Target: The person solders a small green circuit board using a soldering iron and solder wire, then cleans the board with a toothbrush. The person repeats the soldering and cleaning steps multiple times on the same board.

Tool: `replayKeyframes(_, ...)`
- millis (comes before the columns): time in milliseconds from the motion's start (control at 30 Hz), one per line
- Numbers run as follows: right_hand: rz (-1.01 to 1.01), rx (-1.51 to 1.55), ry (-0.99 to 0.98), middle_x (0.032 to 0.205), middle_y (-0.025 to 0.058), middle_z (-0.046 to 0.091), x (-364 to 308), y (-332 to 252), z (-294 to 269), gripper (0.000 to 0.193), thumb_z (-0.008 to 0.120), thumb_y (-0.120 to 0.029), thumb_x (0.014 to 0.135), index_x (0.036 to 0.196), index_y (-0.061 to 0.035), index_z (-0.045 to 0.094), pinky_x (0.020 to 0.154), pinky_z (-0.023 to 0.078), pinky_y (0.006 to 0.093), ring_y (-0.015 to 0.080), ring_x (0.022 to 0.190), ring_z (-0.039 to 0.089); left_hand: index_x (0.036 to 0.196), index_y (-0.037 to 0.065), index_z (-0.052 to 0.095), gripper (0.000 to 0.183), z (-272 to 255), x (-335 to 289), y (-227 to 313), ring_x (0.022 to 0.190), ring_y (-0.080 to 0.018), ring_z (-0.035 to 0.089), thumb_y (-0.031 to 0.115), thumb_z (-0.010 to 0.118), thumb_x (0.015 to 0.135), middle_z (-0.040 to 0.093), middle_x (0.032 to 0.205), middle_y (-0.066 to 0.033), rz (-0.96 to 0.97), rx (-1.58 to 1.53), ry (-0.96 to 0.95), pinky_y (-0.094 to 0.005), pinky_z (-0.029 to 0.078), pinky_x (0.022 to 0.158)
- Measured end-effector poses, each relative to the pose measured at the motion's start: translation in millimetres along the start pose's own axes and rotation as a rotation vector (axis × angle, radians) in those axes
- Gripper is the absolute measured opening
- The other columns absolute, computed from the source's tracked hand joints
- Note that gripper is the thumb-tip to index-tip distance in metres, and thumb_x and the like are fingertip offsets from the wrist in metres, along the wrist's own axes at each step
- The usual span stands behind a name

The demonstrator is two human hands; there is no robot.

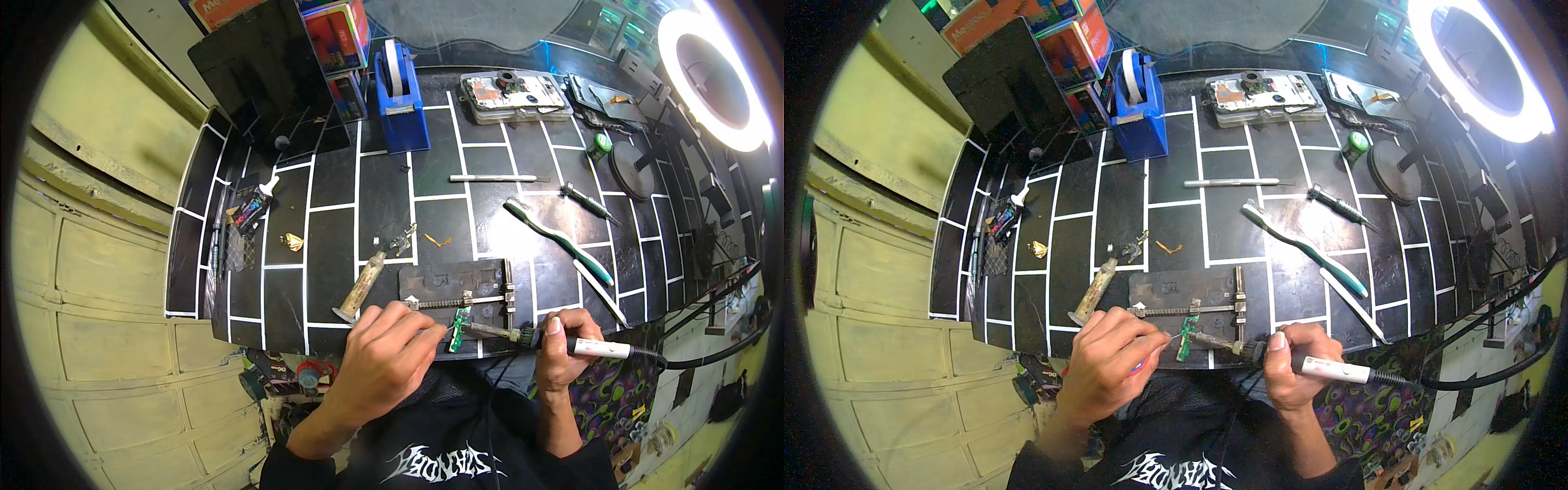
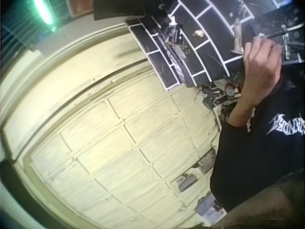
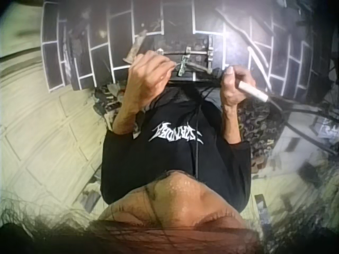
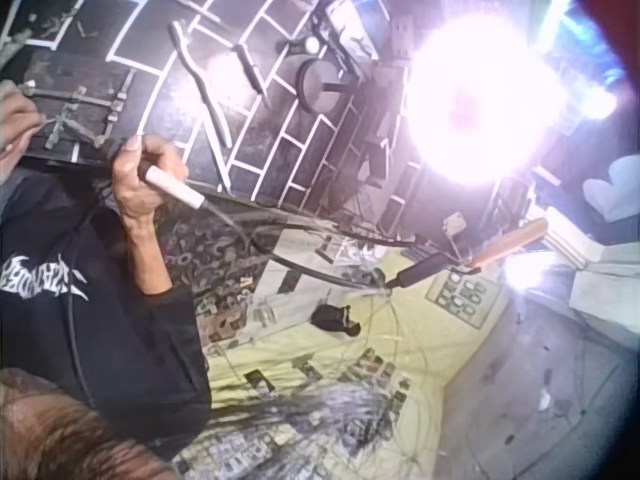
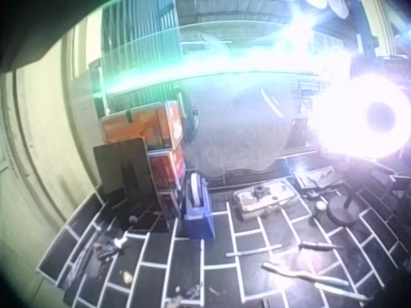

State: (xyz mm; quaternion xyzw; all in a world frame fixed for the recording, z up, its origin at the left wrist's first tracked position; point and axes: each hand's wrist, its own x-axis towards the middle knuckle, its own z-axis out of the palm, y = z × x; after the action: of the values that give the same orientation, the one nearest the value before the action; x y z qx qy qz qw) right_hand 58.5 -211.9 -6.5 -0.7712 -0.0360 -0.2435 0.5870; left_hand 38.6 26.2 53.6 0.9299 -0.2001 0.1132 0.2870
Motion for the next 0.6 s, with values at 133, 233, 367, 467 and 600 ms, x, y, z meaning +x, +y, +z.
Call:
replayKeyframes(133, 0.018, 0.019, 0.008, 0.065, 0.0075, 0.065, -0.7, 0.4, 1.5, 0.015, 0.071, -0.013, 0.081, 0.075, -0.0023, 0.062, 0.054, 0.046, 0.0294, 0.0156, 0.053, 0.057, 0.096, 0.007, 0.073, 0.029, -0.1, 0.8, 0.9, 0.085, -0.0221, 0.063, 0.0, 0.082, 0.069, 0.068, 0.093, -0.0025, 0.011, -0.008, -0.021, -0.0365, 0.045, 0.071)
replayKeyframes(233, -0.002, 0.002, 0.006, 0.065, 0.0075, 0.065, -0.2, -1.0, 1.7, 0.015, 0.071, -0.012, 0.08, 0.075, -0.0019, 0.062, 0.054, 0.046, 0.0294, 0.0155, 0.052, 0.057, 0.098, 0.007, 0.073, 0.032, -1.6, 1.9, 1.9, 0.085, -0.0218, 0.063, -0.001, 0.082, 0.068, 0.068, 0.093, -0.002, 0.03, -0.017, -0.028, -0.037, 0.045, 0.071)
replayKeyframes(367, -0.037, -0.021, 0.0, 0.065, 0.0076, 0.065, 0.4, -0.1, 1.5, 0.014, 0.071, -0.012, 0.08, 0.075, -0.0019, 0.063, 0.053, 0.045, 0.0294, 0.0155, 0.052, 0.056, 0.099, 0.008, 0.073, 0.035, 0.6, 1.2, 1.2, 0.086, -0.0217, 0.064, -0.001, 0.082, 0.067, 0.068, 0.094, -0.0016, 0.045, -0.015, -0.025, -0.0366, 0.045, 0.071)
replayKeyframes(467, -0.034, -0.029, -0.002, 0.064, 0.0076, 0.065, 0.9, -0.9, 1.9, 0.013, 0.071, -0.012, 0.079, 0.075, -0.0019, 0.063, 0.053, 0.045, 0.0294, 0.0155, 0.052, 0.056, 0.099, 0.008, 0.073, 0.034, 1.2, 0.3, 0.9, 0.086, -0.0217, 0.064, 0.0, 0.081, 0.067, 0.068, 0.094, -0.0014, 0.045, -0.011, -0.03, -0.0364, 0.045, 0.071)
replayKeyframes(600, 0.038, -0.011, -0.004, 0.064, 0.0075, 0.065, -1.4, -0.3, 0.7, 0.012, 0.071, -0.011, 0.079, 0.075, -0.002, 0.063, 0.053, 0.045, 0.0294, 0.0155, 0.052, 0.056, 0.099, 0.008, 0.073, 0.034, 1.3, -0.4, 1.0, 0.087, -0.0214, 0.064, 0.0, 0.081, 0.067, 0.069, 0.095, -0.0012, 0.042, -0.016, -0.028, -0.0362, 0.045, 0.071)
